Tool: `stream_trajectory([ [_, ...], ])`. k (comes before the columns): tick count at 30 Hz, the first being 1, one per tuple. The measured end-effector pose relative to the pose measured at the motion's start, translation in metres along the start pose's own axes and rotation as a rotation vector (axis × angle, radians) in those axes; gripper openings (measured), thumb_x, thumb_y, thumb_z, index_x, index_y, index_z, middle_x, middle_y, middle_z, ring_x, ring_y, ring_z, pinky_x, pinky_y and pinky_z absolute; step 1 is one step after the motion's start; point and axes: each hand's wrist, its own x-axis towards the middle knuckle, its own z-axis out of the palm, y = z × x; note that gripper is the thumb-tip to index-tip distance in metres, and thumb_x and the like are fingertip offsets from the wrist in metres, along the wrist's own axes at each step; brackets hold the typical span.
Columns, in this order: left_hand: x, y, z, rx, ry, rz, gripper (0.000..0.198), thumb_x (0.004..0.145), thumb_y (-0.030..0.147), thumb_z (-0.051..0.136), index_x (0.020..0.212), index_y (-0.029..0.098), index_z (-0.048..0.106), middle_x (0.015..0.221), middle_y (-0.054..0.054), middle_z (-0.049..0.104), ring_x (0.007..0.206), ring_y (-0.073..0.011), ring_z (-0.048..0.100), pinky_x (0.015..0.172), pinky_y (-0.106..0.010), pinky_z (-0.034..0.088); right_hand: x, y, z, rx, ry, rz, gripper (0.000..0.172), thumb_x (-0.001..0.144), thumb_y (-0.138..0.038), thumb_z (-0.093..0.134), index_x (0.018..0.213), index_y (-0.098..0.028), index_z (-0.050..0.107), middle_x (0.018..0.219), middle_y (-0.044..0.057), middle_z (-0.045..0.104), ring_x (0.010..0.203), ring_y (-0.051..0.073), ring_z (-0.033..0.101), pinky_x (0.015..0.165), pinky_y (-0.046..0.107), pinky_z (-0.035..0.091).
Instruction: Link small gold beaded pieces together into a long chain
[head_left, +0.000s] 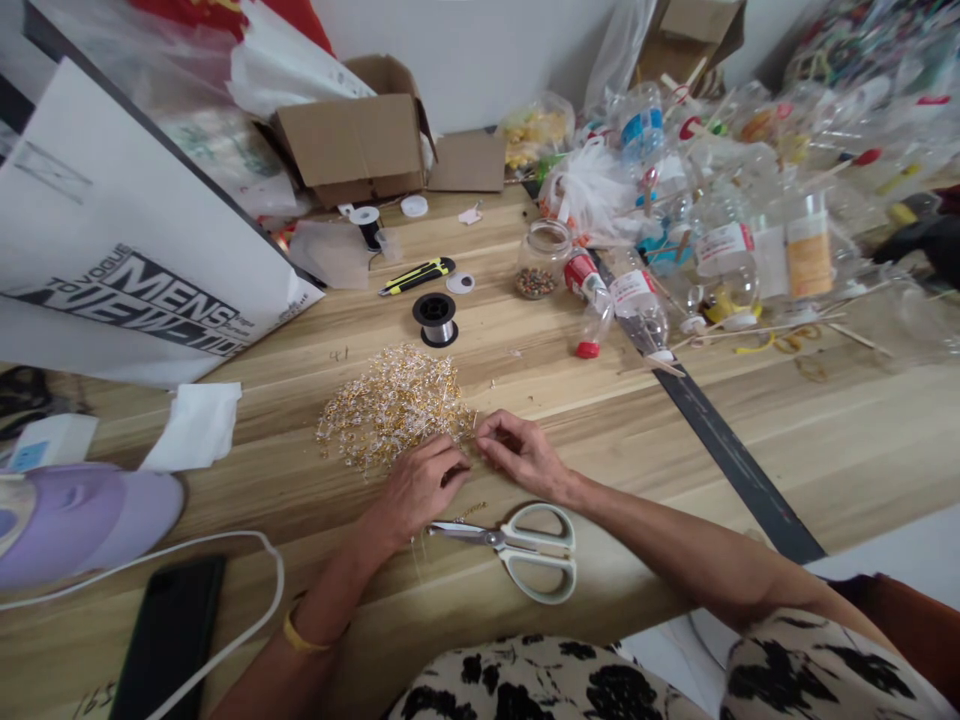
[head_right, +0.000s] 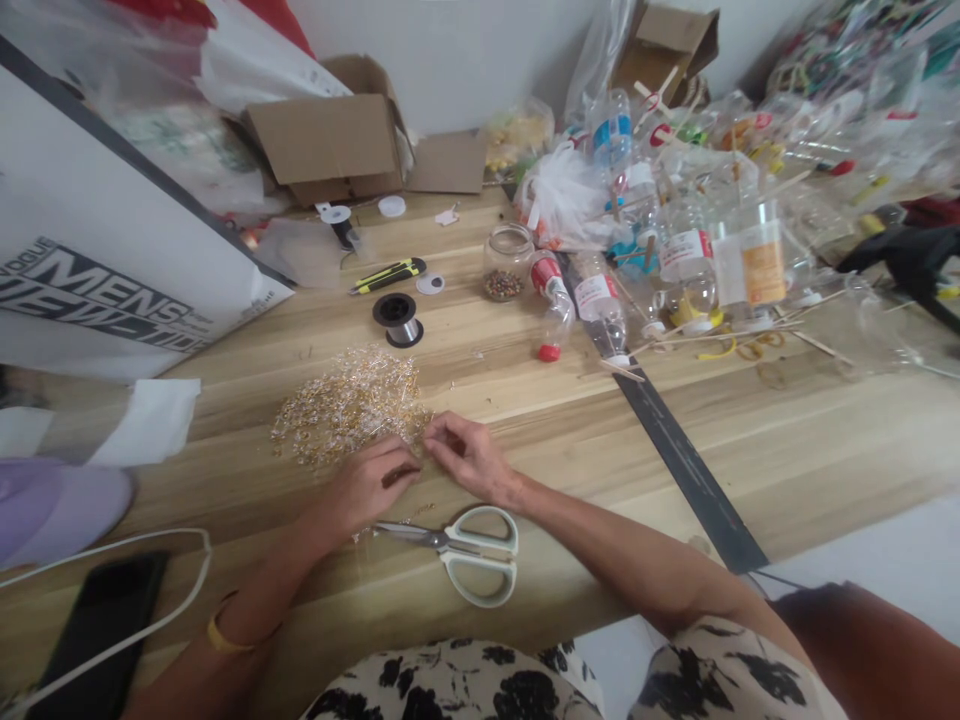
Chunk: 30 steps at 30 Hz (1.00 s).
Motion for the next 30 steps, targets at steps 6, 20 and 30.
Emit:
stream_trajectory([
  [6,0.002,-0.002,-0.004,-0.08,0.033,-0.025,0.011,0.082,0.011,0.059,0.074,0.017,0.064,0.077,-0.003,0.062,0.076,-0.0157,0.057,0.07,-0.027,0.045,0.0,0.001,-0.001,0.007,-0.006,-0.001,0.019,0.088,-0.036,0.055,0.087,-0.017,0.056,0.068,-0.001,0.053,0.058,0.01,0.048,0.053,0.02,0.04],
  [20,0.003,-0.006,-0.003,-0.608,0.016,-0.372,0.007,0.074,0.019,0.062,0.072,0.014,0.067,0.073,-0.004,0.07,0.068,-0.0151,0.064,0.065,-0.025,0.05,0.0,0.004,-0.001,0.009,-0.006,-0.009,0.02,0.089,-0.037,0.055,0.087,-0.017,0.056,0.068,-0.001,0.054,0.058,0.01,0.048,0.054,0.021,0.04],
  [30,0.004,-0.01,-0.007,-0.824,0.023,-0.46,0.015,0.068,0.024,0.068,0.06,0.013,0.063,0.094,-0.01,0.072,0.073,-0.015,0.064,0.063,-0.023,0.049,-0.001,0.003,-0.002,0.045,-0.021,-0.002,0.02,0.09,-0.036,0.055,0.087,-0.016,0.055,0.067,-0.002,0.053,0.056,0.009,0.047,0.051,0.02,0.038],
])
